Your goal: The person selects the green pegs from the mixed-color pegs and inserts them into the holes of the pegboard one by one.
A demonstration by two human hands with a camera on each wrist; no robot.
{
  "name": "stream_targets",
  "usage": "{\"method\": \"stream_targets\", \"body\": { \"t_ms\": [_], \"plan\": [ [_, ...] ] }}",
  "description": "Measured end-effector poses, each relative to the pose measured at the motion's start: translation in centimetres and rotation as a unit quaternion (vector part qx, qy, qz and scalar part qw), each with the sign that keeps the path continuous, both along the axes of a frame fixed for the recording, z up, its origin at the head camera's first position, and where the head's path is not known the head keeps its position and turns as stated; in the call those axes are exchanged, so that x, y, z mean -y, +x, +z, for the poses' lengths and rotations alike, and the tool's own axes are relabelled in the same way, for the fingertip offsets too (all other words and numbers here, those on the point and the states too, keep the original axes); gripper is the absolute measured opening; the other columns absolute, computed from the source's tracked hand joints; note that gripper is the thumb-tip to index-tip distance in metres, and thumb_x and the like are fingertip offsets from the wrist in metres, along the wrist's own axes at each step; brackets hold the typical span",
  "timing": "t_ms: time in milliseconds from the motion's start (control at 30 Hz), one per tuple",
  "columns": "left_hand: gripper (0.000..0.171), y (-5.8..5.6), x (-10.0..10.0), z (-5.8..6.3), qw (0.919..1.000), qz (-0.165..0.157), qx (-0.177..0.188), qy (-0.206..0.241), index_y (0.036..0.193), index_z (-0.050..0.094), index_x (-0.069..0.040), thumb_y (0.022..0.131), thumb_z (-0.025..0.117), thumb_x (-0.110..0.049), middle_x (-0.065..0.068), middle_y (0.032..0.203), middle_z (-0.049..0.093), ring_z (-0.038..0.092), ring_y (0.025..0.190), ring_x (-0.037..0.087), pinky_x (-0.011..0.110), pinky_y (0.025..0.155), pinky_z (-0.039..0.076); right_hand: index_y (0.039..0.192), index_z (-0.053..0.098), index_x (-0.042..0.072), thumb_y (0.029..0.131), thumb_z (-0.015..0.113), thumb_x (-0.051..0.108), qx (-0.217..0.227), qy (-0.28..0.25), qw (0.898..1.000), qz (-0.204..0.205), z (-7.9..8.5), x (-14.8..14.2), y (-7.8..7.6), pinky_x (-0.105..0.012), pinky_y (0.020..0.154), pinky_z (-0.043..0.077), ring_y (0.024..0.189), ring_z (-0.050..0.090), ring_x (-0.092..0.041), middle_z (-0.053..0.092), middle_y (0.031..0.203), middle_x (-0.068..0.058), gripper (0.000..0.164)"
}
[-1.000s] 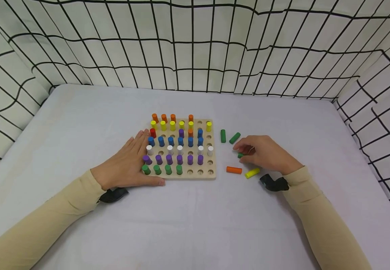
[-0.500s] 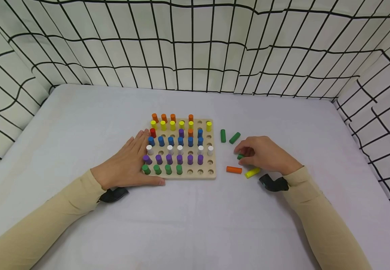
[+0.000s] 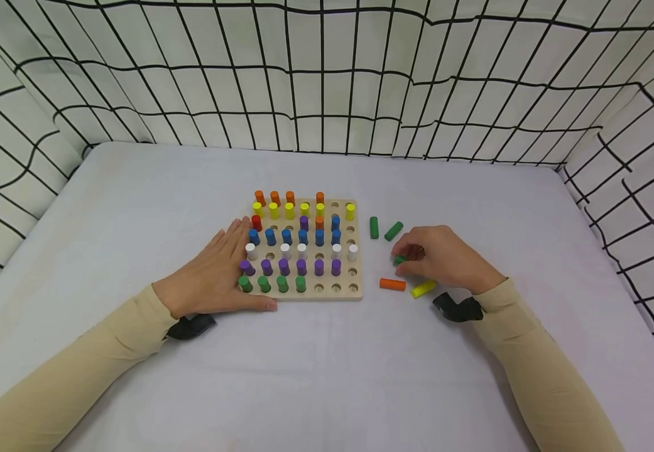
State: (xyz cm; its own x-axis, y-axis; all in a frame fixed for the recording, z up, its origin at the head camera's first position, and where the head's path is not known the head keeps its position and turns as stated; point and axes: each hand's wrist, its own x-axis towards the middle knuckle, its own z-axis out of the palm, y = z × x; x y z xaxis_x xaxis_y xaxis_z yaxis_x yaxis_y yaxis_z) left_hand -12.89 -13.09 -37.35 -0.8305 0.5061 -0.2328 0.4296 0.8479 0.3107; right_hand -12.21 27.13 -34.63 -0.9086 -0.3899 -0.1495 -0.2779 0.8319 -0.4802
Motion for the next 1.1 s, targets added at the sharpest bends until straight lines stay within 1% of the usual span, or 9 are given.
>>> {"method": "stream_targets", "body": {
  "t_ms": [133, 267, 400, 633, 800, 933, 1100],
  "plan": [
    [0.144, 0.1, 0.0, -0.1, 1.0, 0.001, 0.001, 0.002, 0.165, -0.002, 0.002, 0.073, 0.069, -0.084, 0.019, 0.176, -0.006, -0.002, 0.164, 0.04, 0.057, 0.134, 0.006, 0.109, 0.078, 0.017, 0.086, 0.086, 0.023, -0.014, 0.001, 1.0, -0.001, 0.1, 0.3, 0.1, -0.025, 0.082, 0.058, 0.091, 0.066, -0.011, 0.076, 0.101, 0.005, 0.025],
    [0.144, 0.1, 0.0, -0.1, 1.0, 0.002, 0.003, 0.004, 0.165, -0.002, 0.002, 0.073, 0.07, -0.083, 0.019, 0.176, -0.006, -0.002, 0.164, 0.04, 0.057, 0.134, 0.006, 0.109, 0.078, 0.016, 0.087, 0.085, 0.02, -0.028, -0.003, 1.0, 0.01, 0.4, 0.6, 0.4, -0.033, 0.087, 0.061, 0.091, 0.067, -0.01, 0.077, 0.101, 0.005, 0.024],
    [0.144, 0.1, 0.0, -0.1, 1.0, 0.002, 0.004, 0.004, 0.165, -0.002, 0.001, 0.073, 0.069, -0.084, 0.019, 0.176, -0.007, -0.002, 0.164, 0.04, 0.057, 0.134, 0.006, 0.109, 0.078, 0.016, 0.086, 0.085, 0.016, -0.046, -0.01, 0.999, 0.025, 0.7, 1.1, 0.7, -0.038, 0.088, 0.062, 0.092, 0.068, -0.009, 0.077, 0.101, 0.005, 0.024],
    [0.143, 0.1, -0.1, -0.1, 1.0, -0.001, 0.001, 0.002, 0.165, -0.002, 0.002, 0.074, 0.069, -0.083, 0.019, 0.176, -0.006, -0.002, 0.164, 0.04, 0.057, 0.134, 0.006, 0.108, 0.078, 0.016, 0.085, 0.086, 0.012, -0.074, -0.018, 0.996, 0.036, 0.9, 1.5, 1.1, -0.038, 0.086, 0.063, 0.091, 0.069, -0.009, 0.077, 0.101, 0.005, 0.025],
    [0.143, 0.1, -0.1, 0.0, 1.0, -0.002, 0.0, 0.001, 0.164, -0.001, 0.003, 0.074, 0.069, -0.083, 0.02, 0.176, -0.005, -0.001, 0.164, 0.041, 0.058, 0.133, 0.007, 0.108, 0.077, 0.015, 0.084, 0.086, 0.01, -0.076, -0.051, 0.995, 0.038, 1.0, 1.6, 1.2, -0.036, 0.088, 0.064, 0.093, 0.072, -0.01, 0.078, 0.103, 0.004, 0.025],
    [0.144, 0.1, 0.0, 0.0, 1.0, -0.001, -0.001, 0.002, 0.164, -0.002, 0.003, 0.074, 0.069, -0.083, 0.02, 0.175, -0.006, -0.002, 0.164, 0.041, 0.057, 0.134, 0.006, 0.107, 0.076, 0.015, 0.085, 0.085, 0.01, -0.071, -0.078, 0.994, 0.039, 1.3, 1.8, 1.2, -0.037, 0.09, 0.064, 0.096, 0.074, -0.012, 0.077, 0.104, 0.003, 0.025],
    [0.144, 0.0, 0.1, 0.0, 1.0, -0.002, -0.004, 0.003, 0.164, -0.003, 0.002, 0.074, 0.069, -0.083, 0.02, 0.175, -0.006, -0.003, 0.164, 0.04, 0.057, 0.134, 0.005, 0.106, 0.076, 0.015, 0.084, 0.086, 0.008, -0.073, -0.097, 0.992, 0.043, 1.5, 2.0, 1.3, -0.038, 0.09, 0.064, 0.096, 0.074, -0.013, 0.077, 0.104, 0.003, 0.025]
  ]
}}
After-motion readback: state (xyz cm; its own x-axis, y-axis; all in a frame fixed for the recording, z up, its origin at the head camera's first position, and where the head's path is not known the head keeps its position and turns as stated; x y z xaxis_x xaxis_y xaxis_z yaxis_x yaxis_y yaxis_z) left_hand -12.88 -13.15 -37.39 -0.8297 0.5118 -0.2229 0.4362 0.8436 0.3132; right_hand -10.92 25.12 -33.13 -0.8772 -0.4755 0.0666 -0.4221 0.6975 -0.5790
